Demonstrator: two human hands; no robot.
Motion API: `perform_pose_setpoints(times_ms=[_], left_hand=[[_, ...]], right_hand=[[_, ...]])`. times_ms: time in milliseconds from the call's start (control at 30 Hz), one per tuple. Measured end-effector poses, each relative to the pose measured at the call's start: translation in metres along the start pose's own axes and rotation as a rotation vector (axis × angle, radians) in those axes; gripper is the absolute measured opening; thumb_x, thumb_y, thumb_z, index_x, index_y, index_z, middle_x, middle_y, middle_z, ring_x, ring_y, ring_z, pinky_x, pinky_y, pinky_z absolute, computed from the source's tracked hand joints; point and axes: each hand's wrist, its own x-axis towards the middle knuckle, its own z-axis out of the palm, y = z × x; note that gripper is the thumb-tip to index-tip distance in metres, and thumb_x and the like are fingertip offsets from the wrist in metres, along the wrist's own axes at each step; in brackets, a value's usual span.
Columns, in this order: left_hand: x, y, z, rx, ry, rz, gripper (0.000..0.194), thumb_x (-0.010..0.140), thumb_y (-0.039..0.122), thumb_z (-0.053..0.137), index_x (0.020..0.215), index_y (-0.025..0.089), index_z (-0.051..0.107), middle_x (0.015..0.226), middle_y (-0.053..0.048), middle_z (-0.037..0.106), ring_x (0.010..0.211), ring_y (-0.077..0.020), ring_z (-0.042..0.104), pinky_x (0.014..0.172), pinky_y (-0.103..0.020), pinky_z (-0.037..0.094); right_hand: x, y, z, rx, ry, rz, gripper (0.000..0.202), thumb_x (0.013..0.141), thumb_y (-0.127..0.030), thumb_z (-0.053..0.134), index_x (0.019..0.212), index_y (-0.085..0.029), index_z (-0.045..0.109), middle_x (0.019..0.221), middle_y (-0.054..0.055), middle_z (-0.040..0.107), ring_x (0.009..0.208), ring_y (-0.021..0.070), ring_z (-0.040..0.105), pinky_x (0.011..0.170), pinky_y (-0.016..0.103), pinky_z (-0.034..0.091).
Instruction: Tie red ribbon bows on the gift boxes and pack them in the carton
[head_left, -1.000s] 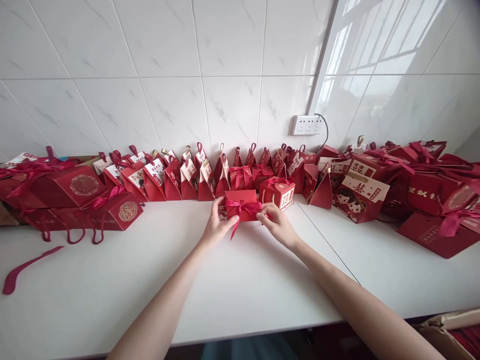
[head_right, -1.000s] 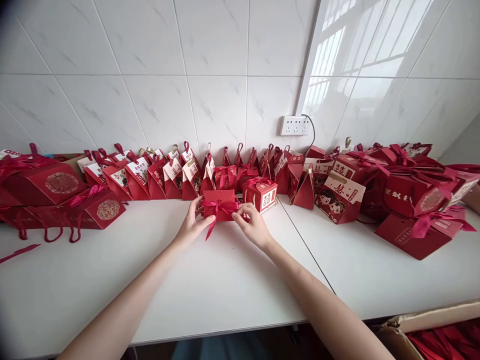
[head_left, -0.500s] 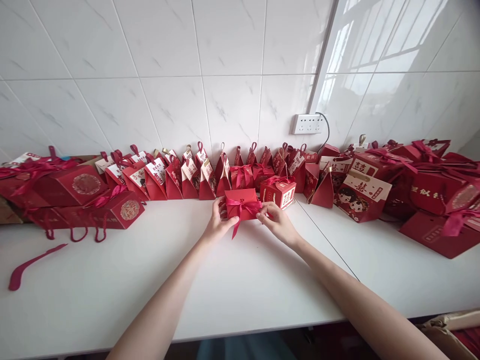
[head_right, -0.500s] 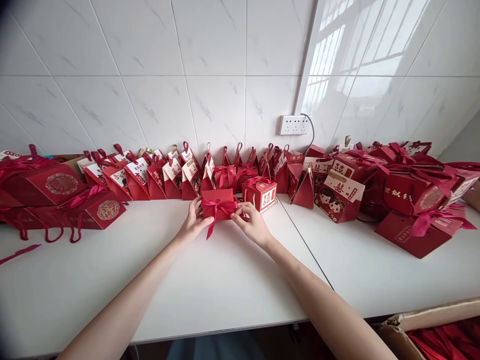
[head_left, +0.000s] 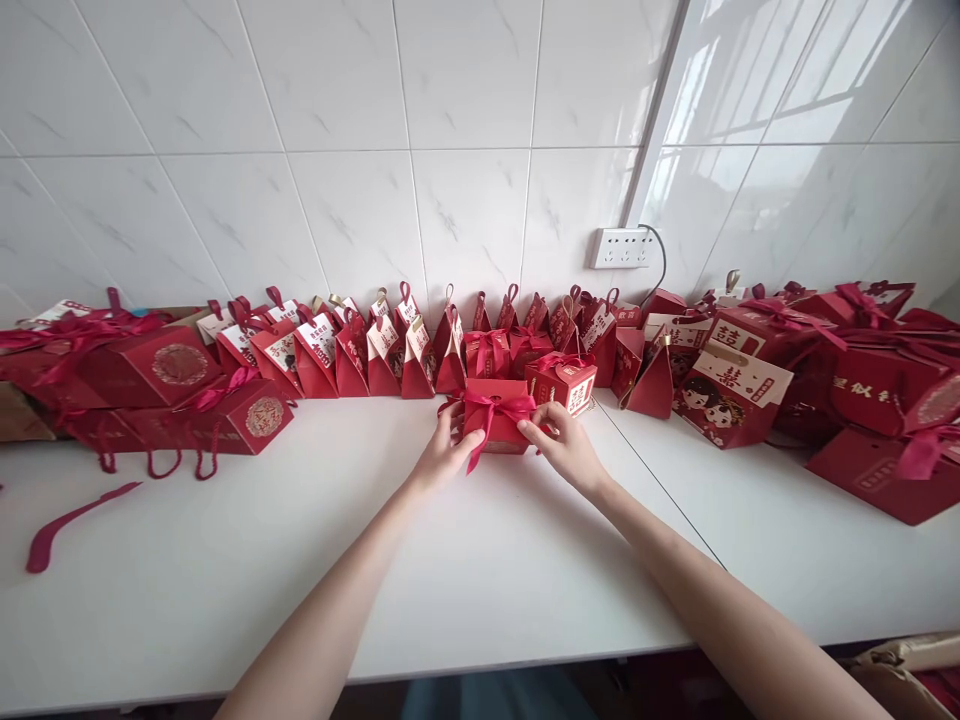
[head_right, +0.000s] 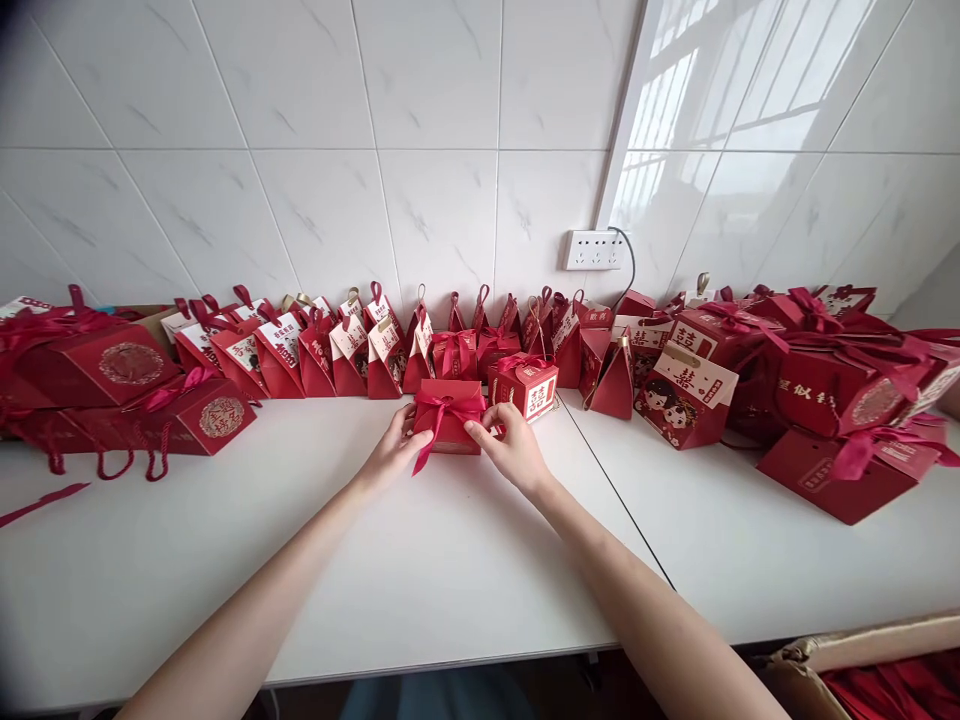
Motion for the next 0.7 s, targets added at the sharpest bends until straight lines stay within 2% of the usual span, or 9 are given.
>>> perform_pose_setpoints(times_ms=[100, 200, 233, 333, 400, 500, 600, 700], left_hand=[[-0.003, 0.003, 0.001, 0.133, 0.098, -0.033, 0.058, 0.072, 0.044, 0.063, 0.118, 0.021, 0.037, 0.108, -0.01, 0.06, 0.088, -0.02, 0.063, 0.073, -0.033, 0.049], [-0.007, 0.007, 0.003, 0.384, 0.318, 0.007, 0.046, 0.065, 0.048, 0.066, 0.094, 0.02, 0.044, 0.083, -0.002, 0.057, 0.074, -0.0175, 0.058, 0.066, -0.03, 0.045], [-0.008, 0.008, 0.004, 0.458, 0.347, 0.039, 0.042, 0.065, 0.05, 0.066, 0.085, 0.02, 0.045, 0.077, 0.0, 0.055, 0.071, -0.0169, 0.056, 0.064, -0.029, 0.043], [-0.011, 0.011, 0.005, 0.545, 0.265, 0.092, 0.033, 0.072, 0.051, 0.058, 0.07, 0.021, 0.046, 0.066, 0.002, 0.052, 0.061, -0.0145, 0.051, 0.057, -0.026, 0.038], [-0.011, 0.013, 0.005, 0.494, 0.22, 0.088, 0.031, 0.077, 0.048, 0.053, 0.066, 0.021, 0.045, 0.058, 0.004, 0.048, 0.052, -0.012, 0.045, 0.052, -0.024, 0.033], [-0.009, 0.016, 0.003, 0.279, 0.231, 0.1, 0.031, 0.075, 0.043, 0.056, 0.058, 0.02, 0.043, 0.049, 0.007, 0.037, 0.045, -0.0089, 0.035, 0.047, -0.022, 0.028], [-0.004, 0.016, -0.002, 0.03, 0.251, 0.106, 0.03, 0.071, 0.042, 0.06, 0.057, 0.019, 0.048, 0.051, 0.005, 0.042, 0.048, -0.0092, 0.04, 0.049, -0.022, 0.034], [0.003, 0.015, -0.01, -0.086, 0.338, 0.115, 0.029, 0.069, 0.042, 0.06, 0.056, 0.018, 0.051, 0.058, 0.002, 0.048, 0.056, -0.0108, 0.047, 0.057, -0.024, 0.043]], right_hand=[[0.002, 0.002, -0.001, 0.034, -0.018, 0.043, 0.044, 0.075, -0.061, 0.056, 0.063, -0.02, 0.047, 0.079, 0.003, 0.051, 0.063, 0.014, 0.052, 0.048, 0.027, 0.048], [0.003, 0.0, -0.001, 0.117, -0.038, 0.108, 0.045, 0.074, -0.064, 0.055, 0.066, -0.02, 0.048, 0.07, 0.001, 0.051, 0.061, 0.015, 0.057, 0.047, 0.026, 0.046], [0.003, -0.001, -0.001, 0.135, -0.042, 0.119, 0.046, 0.073, -0.064, 0.056, 0.066, -0.02, 0.048, 0.069, 0.0, 0.051, 0.061, 0.0156, 0.058, 0.046, 0.025, 0.045], [0.003, -0.002, -0.001, 0.163, -0.039, 0.123, 0.046, 0.072, -0.064, 0.058, 0.066, -0.02, 0.047, 0.069, 0.0, 0.051, 0.061, 0.016, 0.06, 0.044, 0.024, 0.042], [0.003, -0.001, -0.002, 0.172, -0.035, 0.121, 0.045, 0.072, -0.063, 0.059, 0.066, -0.019, 0.048, 0.069, 0.0, 0.051, 0.059, 0.015, 0.059, 0.044, 0.024, 0.042], [0.004, 0.0, -0.002, 0.204, -0.04, 0.135, 0.044, 0.072, -0.062, 0.06, 0.066, -0.019, 0.049, 0.067, -0.001, 0.052, 0.055, 0.0127, 0.056, 0.047, 0.025, 0.045], [0.005, -0.001, -0.003, 0.321, -0.034, 0.163, 0.042, 0.071, -0.058, 0.063, 0.063, -0.02, 0.049, 0.064, -0.002, 0.052, 0.055, 0.0121, 0.055, 0.054, 0.028, 0.05], [0.008, -0.004, -0.006, 0.515, 0.019, 0.194, 0.038, 0.067, -0.051, 0.07, 0.06, -0.02, 0.049, 0.063, -0.001, 0.055, 0.063, 0.0154, 0.059, 0.061, 0.031, 0.054]])
